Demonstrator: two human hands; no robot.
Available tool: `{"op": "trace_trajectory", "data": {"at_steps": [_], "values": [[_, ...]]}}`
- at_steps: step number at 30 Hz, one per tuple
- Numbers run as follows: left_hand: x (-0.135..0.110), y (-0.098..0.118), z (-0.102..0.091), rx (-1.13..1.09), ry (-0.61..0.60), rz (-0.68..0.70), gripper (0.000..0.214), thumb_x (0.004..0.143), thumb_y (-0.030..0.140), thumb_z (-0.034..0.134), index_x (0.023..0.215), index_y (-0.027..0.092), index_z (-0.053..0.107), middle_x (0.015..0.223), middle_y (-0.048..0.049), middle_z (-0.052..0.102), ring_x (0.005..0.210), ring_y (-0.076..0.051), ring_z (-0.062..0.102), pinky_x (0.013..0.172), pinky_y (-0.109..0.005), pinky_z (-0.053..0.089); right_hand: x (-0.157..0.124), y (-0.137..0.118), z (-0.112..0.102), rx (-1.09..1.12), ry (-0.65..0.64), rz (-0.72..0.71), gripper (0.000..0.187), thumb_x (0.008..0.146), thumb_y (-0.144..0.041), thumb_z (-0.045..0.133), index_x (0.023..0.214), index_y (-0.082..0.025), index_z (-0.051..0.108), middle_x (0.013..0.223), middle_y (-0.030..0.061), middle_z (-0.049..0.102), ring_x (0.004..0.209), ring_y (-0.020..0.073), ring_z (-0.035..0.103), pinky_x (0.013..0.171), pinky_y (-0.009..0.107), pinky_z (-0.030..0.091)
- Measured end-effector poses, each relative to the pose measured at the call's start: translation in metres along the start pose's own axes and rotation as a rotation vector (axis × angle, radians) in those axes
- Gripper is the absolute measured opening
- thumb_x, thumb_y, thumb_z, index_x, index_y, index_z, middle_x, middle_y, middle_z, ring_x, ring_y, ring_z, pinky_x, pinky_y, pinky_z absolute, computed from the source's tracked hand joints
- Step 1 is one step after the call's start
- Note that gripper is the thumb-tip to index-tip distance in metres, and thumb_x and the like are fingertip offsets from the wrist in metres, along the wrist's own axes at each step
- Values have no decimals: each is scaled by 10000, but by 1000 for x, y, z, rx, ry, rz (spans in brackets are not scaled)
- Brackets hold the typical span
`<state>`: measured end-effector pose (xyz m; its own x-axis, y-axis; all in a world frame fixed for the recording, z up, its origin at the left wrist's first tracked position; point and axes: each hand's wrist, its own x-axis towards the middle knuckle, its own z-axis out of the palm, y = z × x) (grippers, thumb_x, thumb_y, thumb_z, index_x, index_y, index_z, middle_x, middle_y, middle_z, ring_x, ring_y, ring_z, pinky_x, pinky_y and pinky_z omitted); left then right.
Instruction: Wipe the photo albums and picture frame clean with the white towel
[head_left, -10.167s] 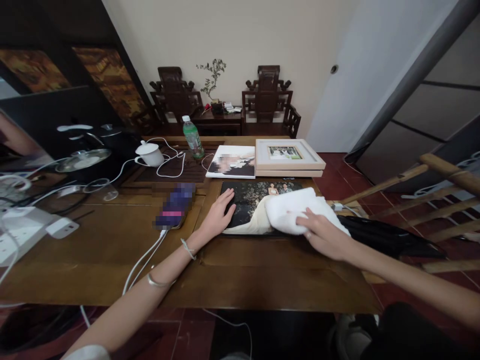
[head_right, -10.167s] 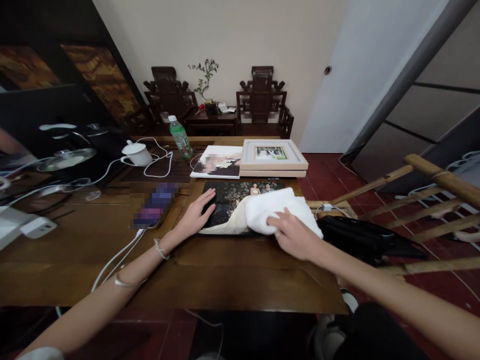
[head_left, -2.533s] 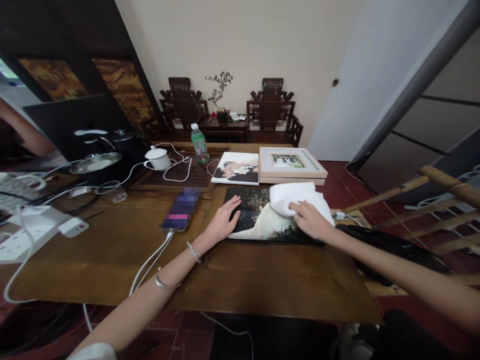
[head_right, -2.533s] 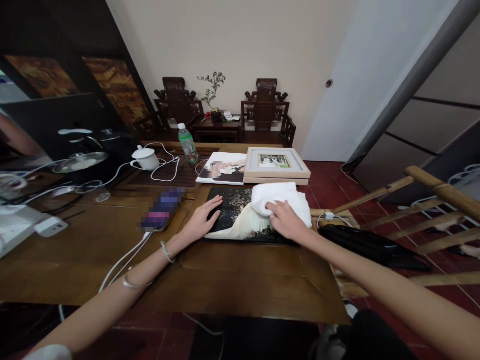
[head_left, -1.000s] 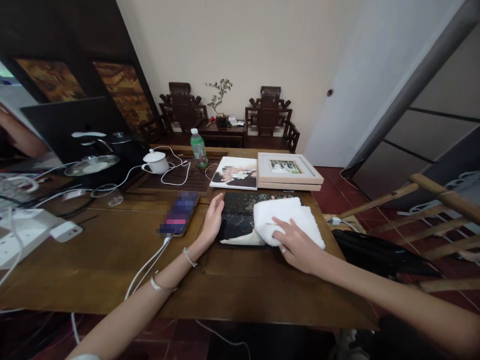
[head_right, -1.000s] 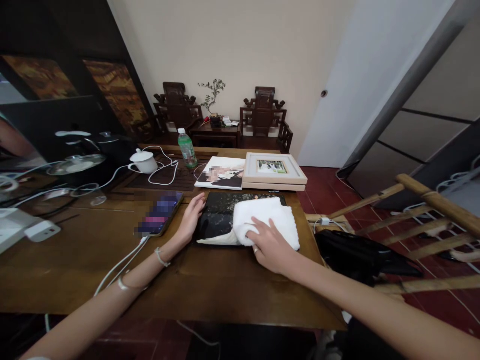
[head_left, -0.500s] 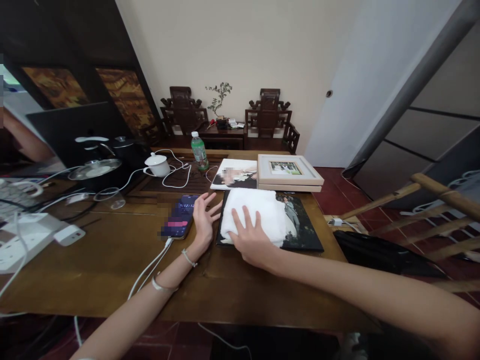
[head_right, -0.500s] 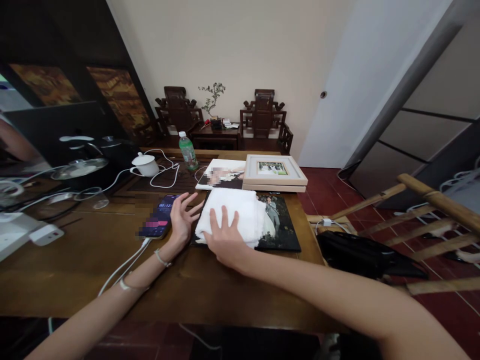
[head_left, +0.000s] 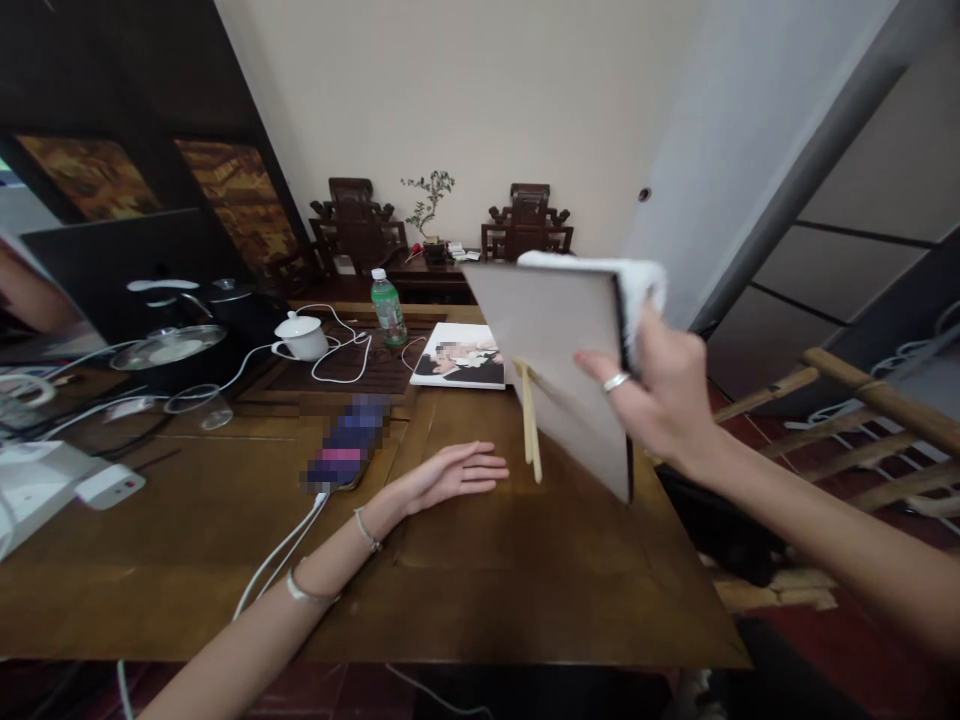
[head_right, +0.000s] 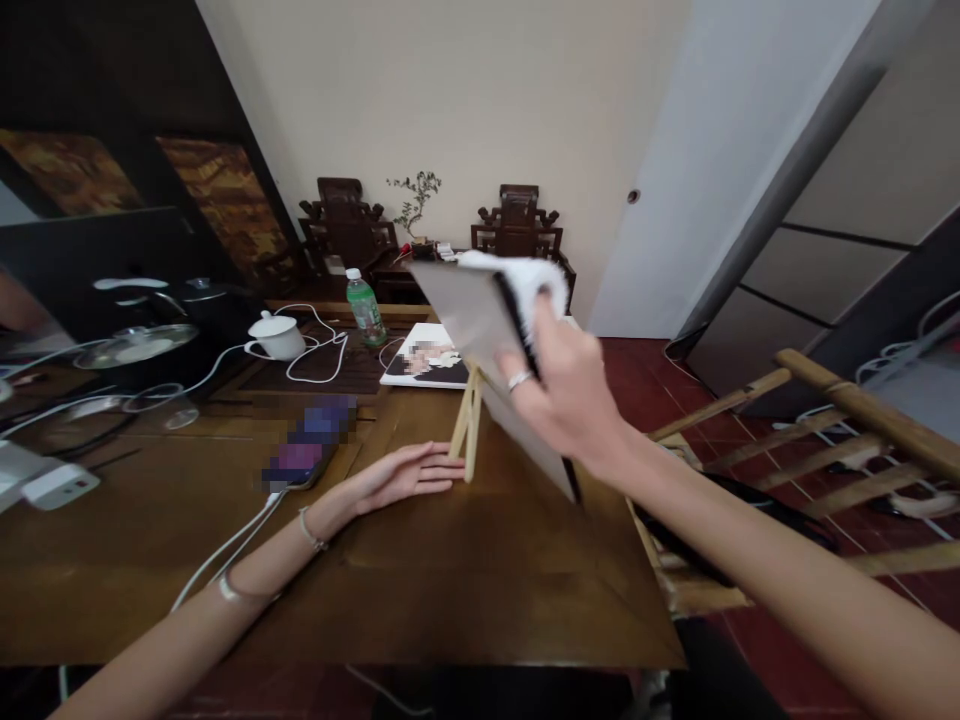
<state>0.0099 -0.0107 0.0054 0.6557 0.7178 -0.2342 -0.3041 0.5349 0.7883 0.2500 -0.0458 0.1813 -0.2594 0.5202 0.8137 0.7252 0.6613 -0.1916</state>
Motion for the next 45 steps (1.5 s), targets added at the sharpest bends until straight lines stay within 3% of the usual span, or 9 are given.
{"op": "trace_trajectory", "data": {"at_steps": [3,6,12,17,21,27,33,39,45], "values": [[-5,0,4,-3,-135,-24,412,924,360,545,1249,106,532,1338,-209,536,1233,-318,525,1053,-487,375,11,12,3,331,272,284,223,779,-215,600,994,-199,543,885,33,635,803,218,605,730,391,517],[-4,-1,4,-47,-112,64,402,920,370,555,1256,148,537,1355,-177,532,1201,-321,551,1003,-518,428,7,17,17,661,403,512,293,696,-171,636,970,-210,541,993,34,636,915,238,611,835,445,509],[4,0,6,-178,305,301,227,912,208,571,1103,94,616,1096,-143,700,945,-210,689,869,-328,550,-21,14,22,886,296,724,382,690,-240,665,1054,-236,551,1071,59,647,993,273,621,896,484,497],[1,10,5,-161,548,340,233,917,248,563,1093,110,627,1020,-112,732,791,-181,715,736,-268,590,-25,17,-4,1115,143,862,492,851,-571,362,1018,-185,616,1003,111,680,992,302,629,852,483,514],[-2,16,2,-83,607,429,254,896,279,595,1102,136,635,998,-93,740,808,-186,717,733,-255,583,-25,38,-15,1140,103,1041,484,844,-560,363,963,-181,639,906,111,700,948,300,649,809,466,530],[-3,19,-3,13,627,435,334,814,322,688,1072,117,640,923,-102,745,822,-220,715,750,-292,573,-28,85,-14,1001,352,1217,239,673,-333,632,858,-183,618,849,83,697,819,271,662,745,414,561],[0,14,-14,152,655,380,381,766,376,723,1045,132,636,924,-94,739,805,-226,706,707,-291,554,-46,129,-17,520,475,927,495,487,-141,760,947,-213,590,998,52,674,852,231,632,752,384,528],[1,10,-17,245,677,356,383,750,399,722,999,121,632,917,-91,737,795,-229,700,672,-282,527,-81,126,-12,-95,-145,269,126,700,-147,615,795,-217,569,826,93,677,812,283,637,742,447,516],[1,13,-17,280,734,304,304,771,371,711,932,125,634,827,-77,738,743,-222,701,639,-279,523,-132,91,12,-159,-615,-281,224,856,-36,461,917,-202,599,1442,134,439,1370,290,317,1050,549,358]]}}
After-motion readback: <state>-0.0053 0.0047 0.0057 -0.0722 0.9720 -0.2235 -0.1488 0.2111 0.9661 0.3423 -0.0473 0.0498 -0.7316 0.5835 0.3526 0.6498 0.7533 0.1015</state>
